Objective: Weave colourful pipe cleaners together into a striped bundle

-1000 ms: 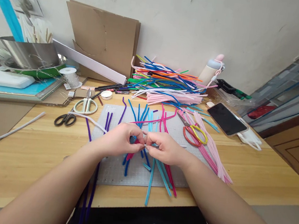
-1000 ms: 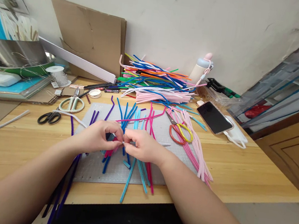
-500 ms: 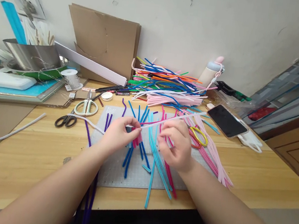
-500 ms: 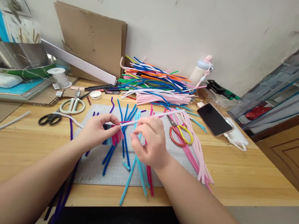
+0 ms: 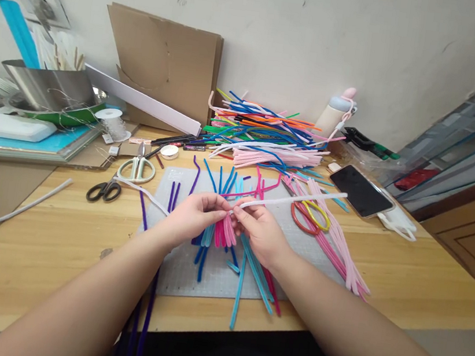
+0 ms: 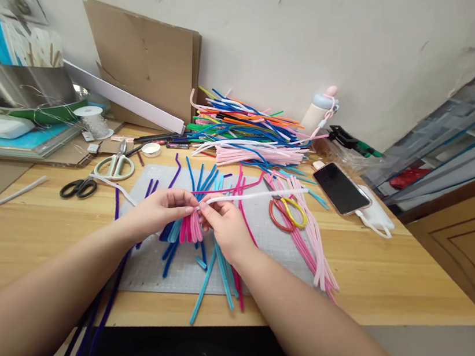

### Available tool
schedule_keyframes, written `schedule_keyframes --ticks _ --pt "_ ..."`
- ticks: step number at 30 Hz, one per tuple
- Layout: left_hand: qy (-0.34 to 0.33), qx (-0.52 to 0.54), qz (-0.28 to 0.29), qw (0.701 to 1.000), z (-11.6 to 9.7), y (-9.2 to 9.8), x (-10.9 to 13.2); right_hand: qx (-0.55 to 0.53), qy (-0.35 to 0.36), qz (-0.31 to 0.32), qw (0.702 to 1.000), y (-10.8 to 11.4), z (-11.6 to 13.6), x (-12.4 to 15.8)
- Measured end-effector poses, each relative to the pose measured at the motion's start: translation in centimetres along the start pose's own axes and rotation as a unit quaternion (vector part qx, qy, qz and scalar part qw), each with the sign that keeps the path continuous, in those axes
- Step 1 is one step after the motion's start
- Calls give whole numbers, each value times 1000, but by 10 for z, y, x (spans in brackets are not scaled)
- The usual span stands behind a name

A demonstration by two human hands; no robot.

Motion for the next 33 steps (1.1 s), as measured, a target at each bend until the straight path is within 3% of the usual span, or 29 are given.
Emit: schedule_keyframes --ticks 4,11,18,20,22,24,26,28,29,31,33 --pt "-34 -67 23 997 -1 -2 -1 -23 -2 -52 998 10 -4 -2" --pt "-93 -301 -48 948 -17 5 2 -28 -39 -74 996 19 -12 -4" --pt "-108 -315 -41 942 -21 -2 4 -59 -57 -57 995 15 -18 -5" --pt "-100 -330 -41 938 -20 -2 4 -6 -62 -51 997 15 -19 -5" --pt "-100 -349 -46 931 -21 -1 5 128 -39 -46 990 17 -12 -3" --pt "-106 -371 -54 921 -24 0 6 308 50 -59 948 17 11 2" --pt "-112 -390 -47 913 -25 -2 6 448 185 -84 871 11 43 12" --pt "-120 -396 -30 910 -26 -5 6 515 283 -90 804 2 63 21" --pt "-125 -395 -24 910 -26 -7 7 535 304 -74 785 -3 66 23" --pt "-128 -391 -28 911 -27 -7 7 550 305 -19 778 -9 60 18" --pt "-118 -384 -42 915 -26 -3 7 540 277 28 794 -11 50 11"
Point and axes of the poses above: each hand's wrist, its own x-axis away from the middle knuckle, its own y-axis out of the back of the hand, z = x × y, the point moved 9 cm from there along -x, towards the middle knuckle, and after that the axes turned 10 degrees about x, right-handed, at the moved point
